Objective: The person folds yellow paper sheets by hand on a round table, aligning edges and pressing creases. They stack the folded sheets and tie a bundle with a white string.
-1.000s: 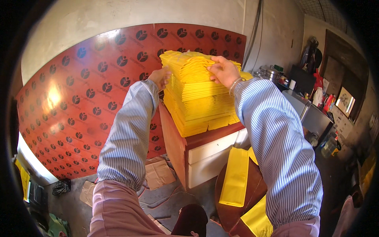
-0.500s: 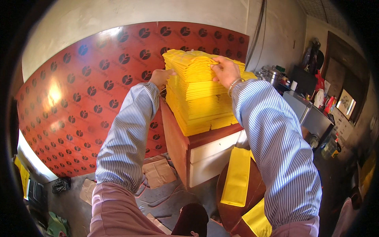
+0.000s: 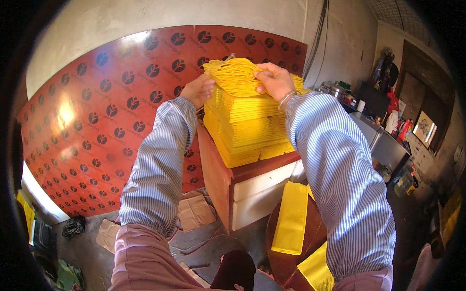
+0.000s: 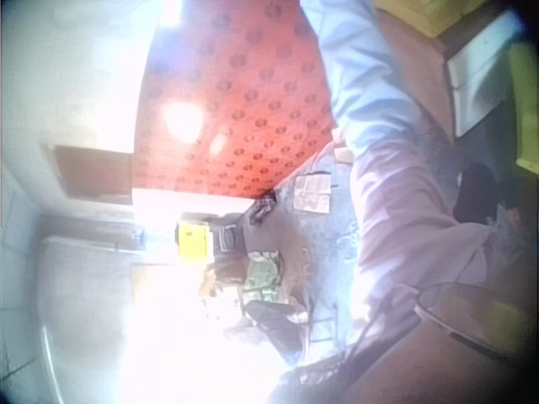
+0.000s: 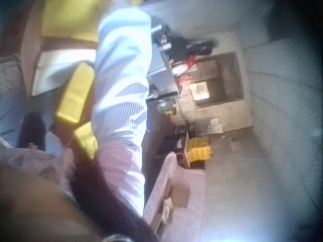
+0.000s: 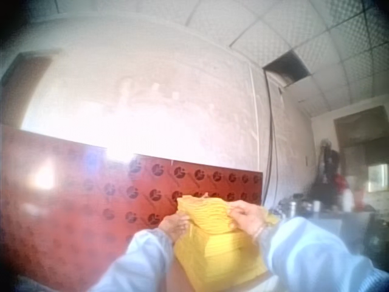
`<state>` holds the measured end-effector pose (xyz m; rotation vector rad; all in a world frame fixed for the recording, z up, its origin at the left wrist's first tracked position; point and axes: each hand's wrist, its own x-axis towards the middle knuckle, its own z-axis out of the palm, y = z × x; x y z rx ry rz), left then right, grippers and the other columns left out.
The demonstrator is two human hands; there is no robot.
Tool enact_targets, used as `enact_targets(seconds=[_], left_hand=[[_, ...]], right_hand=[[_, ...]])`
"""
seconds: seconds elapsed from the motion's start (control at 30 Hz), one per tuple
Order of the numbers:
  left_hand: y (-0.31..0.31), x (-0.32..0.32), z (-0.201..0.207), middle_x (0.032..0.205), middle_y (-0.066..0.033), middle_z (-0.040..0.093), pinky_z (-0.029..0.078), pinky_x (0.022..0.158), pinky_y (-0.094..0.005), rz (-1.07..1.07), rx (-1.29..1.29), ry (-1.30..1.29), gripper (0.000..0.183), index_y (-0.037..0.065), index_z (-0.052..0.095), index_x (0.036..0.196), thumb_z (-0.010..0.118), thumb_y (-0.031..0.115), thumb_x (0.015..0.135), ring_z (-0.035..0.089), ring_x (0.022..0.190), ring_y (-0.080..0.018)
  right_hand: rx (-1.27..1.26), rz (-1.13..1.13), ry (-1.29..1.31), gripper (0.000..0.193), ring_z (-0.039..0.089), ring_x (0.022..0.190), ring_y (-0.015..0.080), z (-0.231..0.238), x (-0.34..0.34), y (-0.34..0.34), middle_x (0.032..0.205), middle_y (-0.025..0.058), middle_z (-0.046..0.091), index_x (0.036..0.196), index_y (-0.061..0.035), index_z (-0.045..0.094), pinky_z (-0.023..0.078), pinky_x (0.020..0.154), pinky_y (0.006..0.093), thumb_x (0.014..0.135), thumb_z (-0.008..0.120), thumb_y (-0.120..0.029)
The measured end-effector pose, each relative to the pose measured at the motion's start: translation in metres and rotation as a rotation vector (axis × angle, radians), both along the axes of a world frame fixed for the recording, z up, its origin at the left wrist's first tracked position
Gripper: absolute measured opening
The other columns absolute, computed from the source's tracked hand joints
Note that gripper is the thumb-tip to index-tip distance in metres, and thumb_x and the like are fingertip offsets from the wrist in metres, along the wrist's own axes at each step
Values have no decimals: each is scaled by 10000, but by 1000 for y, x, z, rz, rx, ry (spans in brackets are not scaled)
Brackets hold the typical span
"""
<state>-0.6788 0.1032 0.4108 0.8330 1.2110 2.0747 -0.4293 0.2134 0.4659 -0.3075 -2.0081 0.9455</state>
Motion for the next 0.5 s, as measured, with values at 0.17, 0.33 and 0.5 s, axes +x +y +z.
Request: enact_targets(seconds=[0.17,0.33,0.5], left_hand=[[-13,-16,1,1030,-52,651,532,886,-418,24,-61,-149,703,37,637,1270,655,660,946,634,941,-243],[-17,-15,-1,1307,-111,681,551,1018,-513,-258,179,-127,734,50,612,1355,722,631,920,677,1180,-311],[-13,-7,10,1316,-126,698,580,987,-440,-383,124,-78,554,49,599,1381,736,407,981,694,1164,-248]], right_hand=[[57,158,-51,322,657,630,74,-3,-5,-9,1055,49,781,1329,-55,688,552,734,235,1032,643,-170],[242,-6,-109,337,727,878,173,-5,-6,1,1148,98,771,1340,-101,690,563,868,310,1032,623,-221],[362,-131,-177,392,687,1144,291,-19,-18,16,1218,104,749,1337,-118,690,508,1020,370,1054,567,-359]])
